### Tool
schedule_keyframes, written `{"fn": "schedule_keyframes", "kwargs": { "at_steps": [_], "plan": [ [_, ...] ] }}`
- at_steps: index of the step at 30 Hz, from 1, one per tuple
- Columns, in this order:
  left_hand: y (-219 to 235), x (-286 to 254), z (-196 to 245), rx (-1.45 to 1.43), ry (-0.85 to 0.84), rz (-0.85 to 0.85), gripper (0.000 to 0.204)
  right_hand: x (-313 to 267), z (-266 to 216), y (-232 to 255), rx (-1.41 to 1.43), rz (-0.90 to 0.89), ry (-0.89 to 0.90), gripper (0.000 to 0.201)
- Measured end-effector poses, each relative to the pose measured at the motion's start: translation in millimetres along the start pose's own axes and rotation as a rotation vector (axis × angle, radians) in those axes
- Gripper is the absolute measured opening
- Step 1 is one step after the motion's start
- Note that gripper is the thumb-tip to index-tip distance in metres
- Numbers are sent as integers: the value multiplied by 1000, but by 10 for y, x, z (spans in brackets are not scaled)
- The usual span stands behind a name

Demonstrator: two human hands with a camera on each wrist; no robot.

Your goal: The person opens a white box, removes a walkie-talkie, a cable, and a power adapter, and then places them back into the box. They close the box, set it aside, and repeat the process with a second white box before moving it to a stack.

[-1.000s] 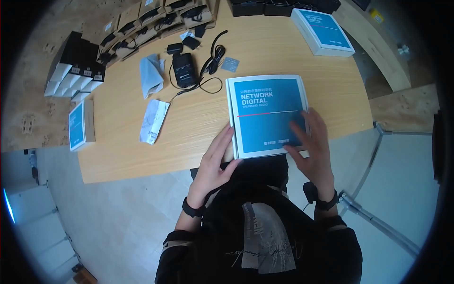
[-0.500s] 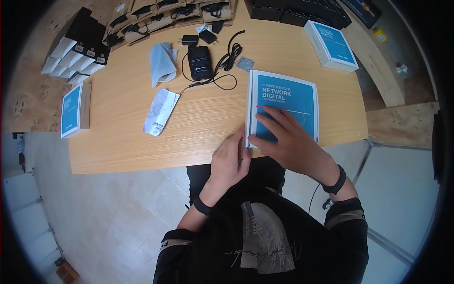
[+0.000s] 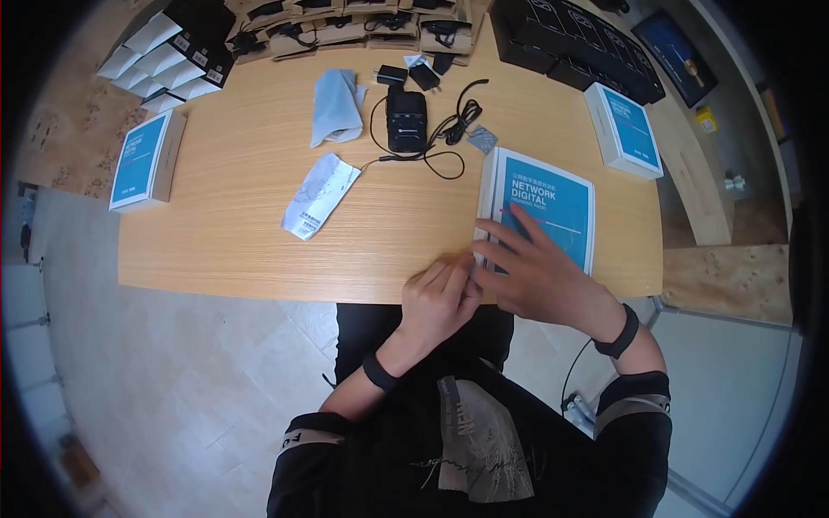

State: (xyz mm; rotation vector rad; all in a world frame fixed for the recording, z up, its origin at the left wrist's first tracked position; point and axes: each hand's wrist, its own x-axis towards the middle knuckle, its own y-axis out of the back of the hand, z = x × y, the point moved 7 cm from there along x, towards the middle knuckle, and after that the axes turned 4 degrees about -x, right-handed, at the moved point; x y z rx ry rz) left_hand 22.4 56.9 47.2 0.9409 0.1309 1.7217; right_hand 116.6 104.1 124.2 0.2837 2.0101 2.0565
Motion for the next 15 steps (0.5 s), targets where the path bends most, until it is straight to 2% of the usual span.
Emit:
{"fn": "schedule_keyframes", "kwargs": {
  "at_steps": [2, 5, 7, 8, 10, 14, 15],
  "plan": [
    [20, 19, 11, -30, -18, 62, 28, 40, -4, 18, -39, -18, 39, 19],
    [21, 34, 35, 15, -16, 9, 22, 107, -3, 72, -107, -48, 102, 17],
    [12, 51, 36, 29, -24, 36, 20, 169, 1, 50, -67, -148, 153, 15],
    [22, 63, 35, 38, -24, 56, 18, 174, 17, 40, -67, -139, 169, 15],
    [67, 70, -39, 21, 18, 92, 17, 118, 62, -46, -71, -181, 167, 17],
    [37, 62, -31, -13, -4, 61, 15, 47, 60, 7, -85, -173, 139, 25],
    [25, 57, -23, 13, -9, 29, 13, 42, 84, 27, -74, -112, 73, 27]
  ]
}}
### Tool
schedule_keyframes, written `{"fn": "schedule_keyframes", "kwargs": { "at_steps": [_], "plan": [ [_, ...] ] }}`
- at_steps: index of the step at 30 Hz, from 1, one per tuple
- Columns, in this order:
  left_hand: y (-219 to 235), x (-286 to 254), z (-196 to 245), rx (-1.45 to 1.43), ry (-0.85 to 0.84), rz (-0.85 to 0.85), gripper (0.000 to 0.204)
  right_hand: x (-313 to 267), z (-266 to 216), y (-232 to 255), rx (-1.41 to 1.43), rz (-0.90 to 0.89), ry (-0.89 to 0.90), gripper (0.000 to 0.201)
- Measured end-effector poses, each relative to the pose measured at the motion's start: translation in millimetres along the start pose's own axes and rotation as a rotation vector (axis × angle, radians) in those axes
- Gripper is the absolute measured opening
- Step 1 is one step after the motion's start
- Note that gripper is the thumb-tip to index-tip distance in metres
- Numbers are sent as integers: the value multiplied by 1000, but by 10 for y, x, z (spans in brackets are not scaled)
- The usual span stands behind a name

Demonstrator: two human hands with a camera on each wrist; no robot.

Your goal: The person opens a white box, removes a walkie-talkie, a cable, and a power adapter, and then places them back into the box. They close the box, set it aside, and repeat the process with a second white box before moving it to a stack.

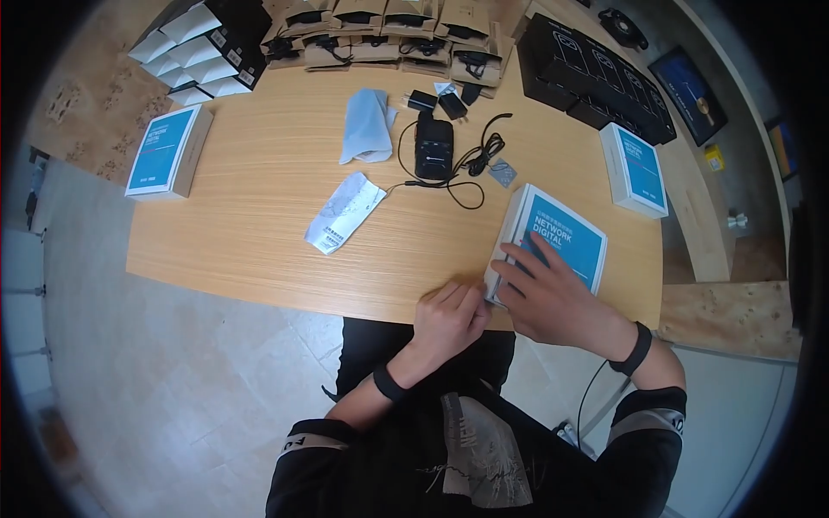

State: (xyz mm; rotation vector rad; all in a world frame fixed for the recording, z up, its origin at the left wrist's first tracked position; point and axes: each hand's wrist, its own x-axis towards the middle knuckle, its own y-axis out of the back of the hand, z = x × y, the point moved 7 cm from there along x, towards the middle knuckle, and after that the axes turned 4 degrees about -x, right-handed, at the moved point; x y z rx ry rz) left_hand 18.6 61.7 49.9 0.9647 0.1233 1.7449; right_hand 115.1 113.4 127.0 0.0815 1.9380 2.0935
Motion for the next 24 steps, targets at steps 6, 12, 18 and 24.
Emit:
{"fn": "schedule_keyframes", "kwargs": {
  "at_steps": [6, 12, 18, 24],
  "plan": [
    [-21, -8, -20, 10, 18, -23, 18, -23, -14, -94, 50, 92, -81, 27],
    [-13, 68, 1, 79, -43, -59, 28, -18, -30, -98, 29, 150, -80, 20],
    [-32, 39, 6, 82, -72, -19, 23, 96, 27, -11, 8, 61, -8, 19],
    [-25, 35, -5, 89, -58, 10, 23, 174, 40, 132, -75, 35, 63, 17]
  ]
}}
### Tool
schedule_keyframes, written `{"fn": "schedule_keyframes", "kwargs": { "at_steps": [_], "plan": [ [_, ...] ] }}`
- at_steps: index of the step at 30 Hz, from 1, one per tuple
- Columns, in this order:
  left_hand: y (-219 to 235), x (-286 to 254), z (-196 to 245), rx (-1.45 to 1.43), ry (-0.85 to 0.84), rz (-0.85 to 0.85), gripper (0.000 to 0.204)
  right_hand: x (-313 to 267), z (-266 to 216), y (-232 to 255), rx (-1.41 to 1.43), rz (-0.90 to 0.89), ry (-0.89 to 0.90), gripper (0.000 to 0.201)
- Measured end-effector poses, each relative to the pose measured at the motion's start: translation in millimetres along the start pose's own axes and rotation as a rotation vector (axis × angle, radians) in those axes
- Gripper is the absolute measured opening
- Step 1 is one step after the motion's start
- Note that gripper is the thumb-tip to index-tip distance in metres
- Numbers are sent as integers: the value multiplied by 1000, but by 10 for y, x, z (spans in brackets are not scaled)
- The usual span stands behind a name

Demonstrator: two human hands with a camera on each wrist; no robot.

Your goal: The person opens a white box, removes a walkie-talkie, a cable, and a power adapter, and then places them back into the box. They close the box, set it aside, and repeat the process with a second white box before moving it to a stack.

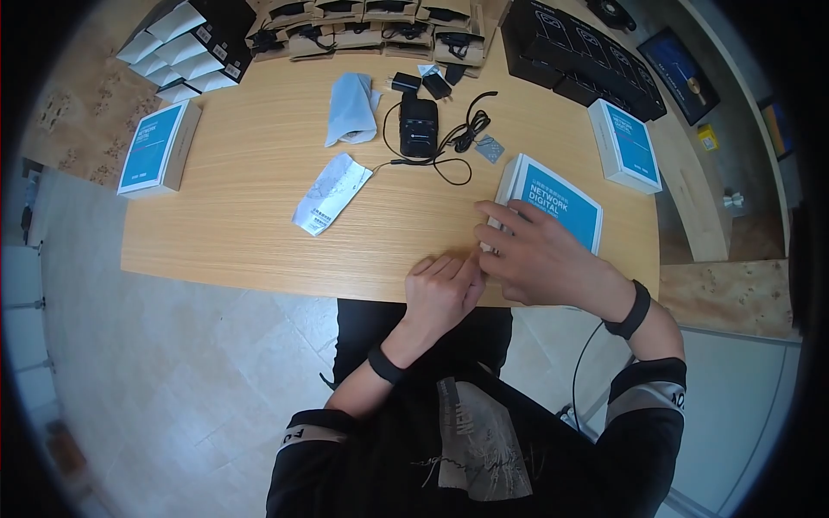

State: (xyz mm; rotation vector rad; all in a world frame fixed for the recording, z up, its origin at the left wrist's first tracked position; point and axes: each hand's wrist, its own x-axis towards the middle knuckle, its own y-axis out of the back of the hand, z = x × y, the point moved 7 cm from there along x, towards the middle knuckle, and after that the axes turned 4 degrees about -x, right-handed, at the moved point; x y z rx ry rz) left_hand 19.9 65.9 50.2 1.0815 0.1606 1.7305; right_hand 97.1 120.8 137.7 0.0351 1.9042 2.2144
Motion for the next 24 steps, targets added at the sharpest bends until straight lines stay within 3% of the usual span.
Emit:
{"fn": "schedule_keyframes", "kwargs": {
  "at_steps": [5, 8, 11, 13, 15, 17, 21, 23, 24],
  "plan": [
    [15, 21, -8, -12, 3, 18, 23, -34, 84, 249, 83, 1, -6, 15],
    [30, 29, -19, -36, 11, 26, 23, -149, 254, 641, 95, 124, -48, 14],
    [38, 40, -15, -50, 15, 23, 23, -336, 475, 821, 94, 201, -160, 17],
    [55, 43, -24, -62, 14, 52, 23, -484, 624, 866, 13, 271, -337, 21],
    [51, 34, -28, -68, 15, 45, 23, -565, 462, 785, -13, 255, -332, 27],
    [46, 27, -39, -70, 19, 34, 23, -629, 208, 553, 205, 200, -318, 38],
    [40, 37, -40, -83, 20, 3, 25, -601, -226, 182, 216, 95, -396, 54],
    [29, 32, -30, -93, 9, -14, 25, -643, -304, -4, -52, 65, -450, 69],
    [30, 32, -28, -88, 8, -10, 25, -701, -308, -10, -48, 67, -465, 69]
  ]
}}
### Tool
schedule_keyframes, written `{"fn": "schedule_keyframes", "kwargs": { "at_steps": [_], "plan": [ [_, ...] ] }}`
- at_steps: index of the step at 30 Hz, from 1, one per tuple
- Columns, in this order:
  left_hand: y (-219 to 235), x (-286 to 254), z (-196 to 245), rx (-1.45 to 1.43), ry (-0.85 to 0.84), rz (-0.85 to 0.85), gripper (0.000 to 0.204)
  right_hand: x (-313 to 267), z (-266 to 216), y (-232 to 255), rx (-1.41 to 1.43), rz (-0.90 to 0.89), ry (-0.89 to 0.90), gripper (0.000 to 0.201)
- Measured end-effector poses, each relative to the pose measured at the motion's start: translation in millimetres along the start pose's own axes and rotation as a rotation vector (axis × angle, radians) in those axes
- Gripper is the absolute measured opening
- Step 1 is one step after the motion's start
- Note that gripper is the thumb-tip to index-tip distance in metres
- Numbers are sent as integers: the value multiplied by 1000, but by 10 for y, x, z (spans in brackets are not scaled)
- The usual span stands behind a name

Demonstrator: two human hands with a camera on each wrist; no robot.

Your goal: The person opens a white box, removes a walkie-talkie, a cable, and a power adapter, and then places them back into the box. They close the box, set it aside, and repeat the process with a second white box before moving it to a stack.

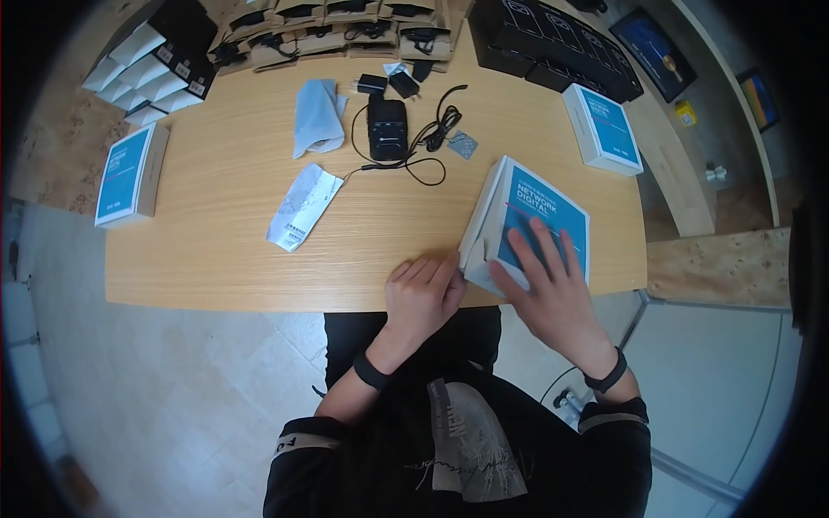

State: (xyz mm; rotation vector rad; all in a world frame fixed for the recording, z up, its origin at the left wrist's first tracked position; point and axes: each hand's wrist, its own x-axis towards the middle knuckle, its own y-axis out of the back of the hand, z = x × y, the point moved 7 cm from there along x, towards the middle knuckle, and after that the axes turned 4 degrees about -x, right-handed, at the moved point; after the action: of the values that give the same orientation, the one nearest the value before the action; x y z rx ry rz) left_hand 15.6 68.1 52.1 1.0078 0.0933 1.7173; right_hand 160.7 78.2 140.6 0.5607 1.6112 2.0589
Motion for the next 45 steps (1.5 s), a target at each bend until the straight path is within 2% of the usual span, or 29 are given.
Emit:
{"fn": "schedule_keyframes", "kwargs": {
  "at_steps": [3, 5, 7, 9, 11, 13, 15, 16, 18, 21, 25, 27, 28, 30, 33, 34, 36, 40, 43, 45],
  "plan": [
    [5, 18, 3, 6, -7, -1, 24, -109, 230, 237, 53, 26, -67, 70],
    [-4, 10, 19, -2, -17, -19, 24, -202, 549, 618, 22, 195, -171, 68],
    [-20, -6, -8, 2, -5, -4, 24, -262, 882, 930, -288, 457, -284, 57],
    [-33, -4, 0, -8, -29, -12, 24, -372, 1277, 948, -463, 663, -535, 45],
    [-40, -12, 18, -16, -52, -14, 23, -288, 1588, 806, -414, 733, -564, 38],
    [-41, -25, -10, -27, -32, -14, 23, -265, 1836, 383, 118, 504, -866, 35],
    [-35, -39, -8, -30, -57, -4, 23, -148, 1692, 186, 35, 556, -547, 33],
    [-28, -47, -1, -34, -65, 3, 23, -170, 1681, 44, 33, 565, -551, 33],
    [-23, -46, 15, -32, -68, -7, 24, -193, 1579, -324, -42, 298, -551, 33],
    [-34, -37, 12, -33, -68, -16, 25, -228, 1463, -383, -82, 215, -649, 37],
    [-35, -47, 14, -35, -75, -21, 25, -511, 1536, -544, -37, 354, -783, 38],
    [-30, -56, 40, -29, -92, -48, 24, -578, 1584, -757, 541, 380, -791, 38],
    [-31, -54, 54, -19, -106, -66, 24, -590, 1605, -783, 544, 386, -805, 38],
    [-25, -61, 87, -24, -146, -90, 23, -464, 1514, -775, 408, 349, -582, 37],
    [-27, -73, 117, -20, -179, -111, 21, -365, 1437, -680, 371, 344, -518, 40],
    [-22, -72, 116, -26, -176, -102, 21, -343, 1433, -656, 376, 355, -520, 40],
    [-28, -82, 107, -27, -173, -92, 21, -303, 1463, -698, 258, 233, -596, 47],
    [-53, -64, 157, -14, -153, -114, 11, -250, 1555, -843, 201, 337, -614, 54],
    [-61, -55, 167, 5, -139, -109, 13, -171, 1638, -874, 225, 342, -575, 53],
    [-127, -50, 201, 8, -194, -177, 22, -196, 1820, -957, 181, 328, -613, 52]
  ]
}}
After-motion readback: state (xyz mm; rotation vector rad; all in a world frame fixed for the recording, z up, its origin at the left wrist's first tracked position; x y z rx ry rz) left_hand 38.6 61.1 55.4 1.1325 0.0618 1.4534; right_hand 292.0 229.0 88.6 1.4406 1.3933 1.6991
